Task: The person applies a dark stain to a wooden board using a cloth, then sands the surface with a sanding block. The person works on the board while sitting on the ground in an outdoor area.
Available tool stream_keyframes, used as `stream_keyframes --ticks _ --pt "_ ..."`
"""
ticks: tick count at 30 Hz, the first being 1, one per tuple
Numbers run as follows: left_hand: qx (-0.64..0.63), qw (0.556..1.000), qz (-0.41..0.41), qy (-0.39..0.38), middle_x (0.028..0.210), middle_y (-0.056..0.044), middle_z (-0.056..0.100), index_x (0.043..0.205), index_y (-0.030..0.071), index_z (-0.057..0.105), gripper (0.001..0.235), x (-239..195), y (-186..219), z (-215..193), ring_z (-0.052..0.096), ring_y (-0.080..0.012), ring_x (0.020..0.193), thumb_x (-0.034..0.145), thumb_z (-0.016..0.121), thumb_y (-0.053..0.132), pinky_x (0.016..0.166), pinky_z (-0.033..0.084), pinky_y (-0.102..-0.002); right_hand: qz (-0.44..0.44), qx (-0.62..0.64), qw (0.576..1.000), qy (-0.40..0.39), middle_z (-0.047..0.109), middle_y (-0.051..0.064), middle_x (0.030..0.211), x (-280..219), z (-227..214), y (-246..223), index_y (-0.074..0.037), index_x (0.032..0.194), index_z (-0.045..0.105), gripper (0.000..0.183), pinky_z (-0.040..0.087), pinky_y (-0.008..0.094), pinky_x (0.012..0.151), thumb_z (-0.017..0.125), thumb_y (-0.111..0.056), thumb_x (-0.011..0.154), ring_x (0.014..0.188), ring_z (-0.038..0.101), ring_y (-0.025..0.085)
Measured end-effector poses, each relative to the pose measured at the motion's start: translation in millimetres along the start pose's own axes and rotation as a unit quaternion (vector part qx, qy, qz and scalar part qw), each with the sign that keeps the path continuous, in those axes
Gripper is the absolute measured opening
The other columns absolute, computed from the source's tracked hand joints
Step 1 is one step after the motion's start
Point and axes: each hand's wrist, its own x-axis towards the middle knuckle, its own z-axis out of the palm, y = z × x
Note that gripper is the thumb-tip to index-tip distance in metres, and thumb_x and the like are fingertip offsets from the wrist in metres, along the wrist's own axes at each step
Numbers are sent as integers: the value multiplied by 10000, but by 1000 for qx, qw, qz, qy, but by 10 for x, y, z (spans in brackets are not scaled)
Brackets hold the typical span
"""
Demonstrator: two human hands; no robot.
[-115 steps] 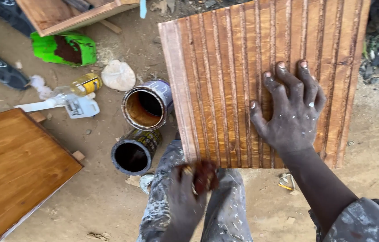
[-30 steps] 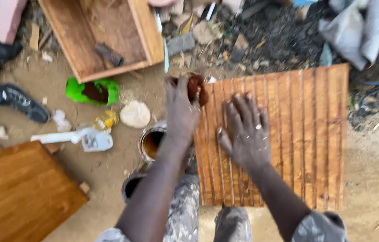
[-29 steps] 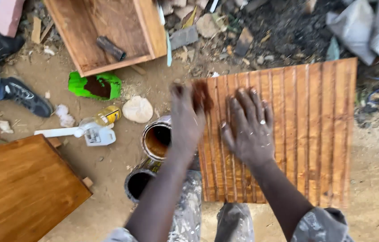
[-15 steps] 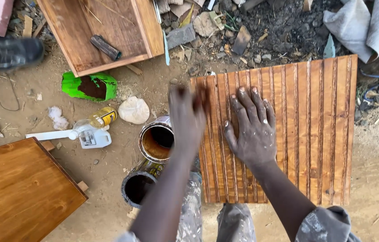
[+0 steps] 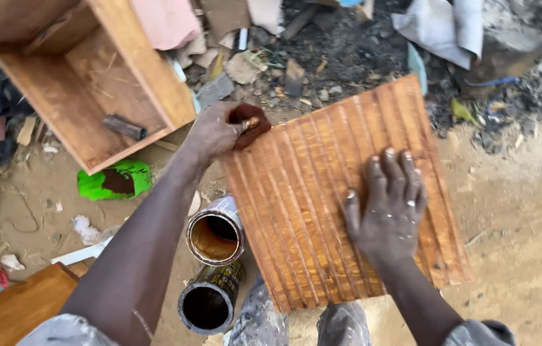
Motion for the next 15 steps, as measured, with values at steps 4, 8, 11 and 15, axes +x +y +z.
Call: stream_keyframes --ticks 4,8,11,15 --pt "-96 985 140 16 855 23 784 956 302 801 125 114 1156 469 757 -145 888 856 784 375 820 589 -292 -4 -44 999 3 515 149 1492 -11 15 36 -106 1423 595 609 288 486 1197 542 -429 909 1482 399 346" --pt "-265 951 144 -64 1037 -90 832 990 62 787 234 631 2098 949 812 -184 991 765 850 75 934 691 -290 31 -35 990 -131 310 123 1652 -52 41 72 -164 1555 395 717 303 549 1171 433 -531 939 1548 228 317" --pt "-185 963 177 -78 1282 -82 756 1206 135 723 351 752 2227 910 750 -224 1181 889 690 -12 978 683 -315 42 -10 988 -146 242 113 1684 -89 78 120 -154 1529 424 703 280 562 1190 441 -539 941 1560 208 289" --pt "59 964 260 5 1267 -138 655 1203 157 628 388 371 1915 535 639 -315 1125 917 743 391 1006 507 -553 24 -1 997 -80 340 91 1658 -17 -54 91 -136 1525 481 684 342 505 1157 476 -493 942 1541 296 275"
